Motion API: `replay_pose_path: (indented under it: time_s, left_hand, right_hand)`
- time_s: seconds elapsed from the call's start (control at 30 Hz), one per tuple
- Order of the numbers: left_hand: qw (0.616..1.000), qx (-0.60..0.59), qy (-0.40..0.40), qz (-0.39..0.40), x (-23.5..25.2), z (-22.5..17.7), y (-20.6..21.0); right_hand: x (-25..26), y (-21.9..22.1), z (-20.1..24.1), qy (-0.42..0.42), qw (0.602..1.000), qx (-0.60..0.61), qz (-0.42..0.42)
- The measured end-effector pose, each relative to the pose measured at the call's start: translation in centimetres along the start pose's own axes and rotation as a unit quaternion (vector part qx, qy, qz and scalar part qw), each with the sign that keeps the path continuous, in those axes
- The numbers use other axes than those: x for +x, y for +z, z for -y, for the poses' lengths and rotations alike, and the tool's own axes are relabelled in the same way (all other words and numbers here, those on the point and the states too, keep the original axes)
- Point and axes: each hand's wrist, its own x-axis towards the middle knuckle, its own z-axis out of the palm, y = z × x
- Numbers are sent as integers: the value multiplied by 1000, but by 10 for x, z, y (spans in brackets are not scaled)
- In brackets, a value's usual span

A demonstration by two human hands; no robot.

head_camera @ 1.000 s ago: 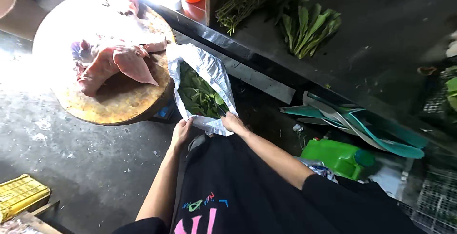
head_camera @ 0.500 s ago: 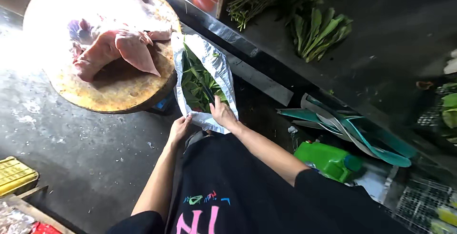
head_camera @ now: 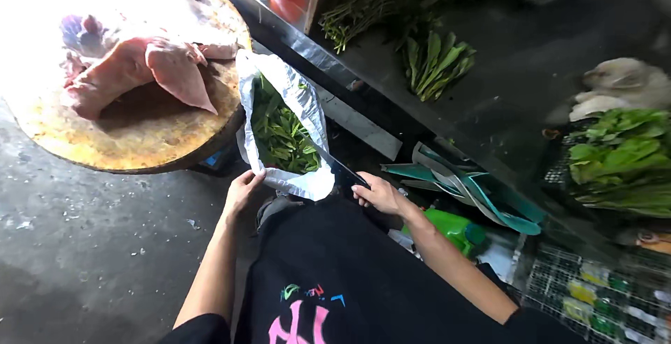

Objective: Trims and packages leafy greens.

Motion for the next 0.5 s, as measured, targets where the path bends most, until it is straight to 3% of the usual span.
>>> replay_pose_path:
  time_s: [0.1,0.3,0.5]
  left_hand:
    - [999,-8,0,-39,5,-6,1]
    - [984,-19,-11,-179,11,-23,20]
    - [979,33,15,-202,5,-35,42]
  right_hand:
    - [-4,-7,-7,-47,991,119,-47]
    - [-18,-36,-42,-13,968,201,-153]
    - [-47,-92,-121,1,900,288,-327]
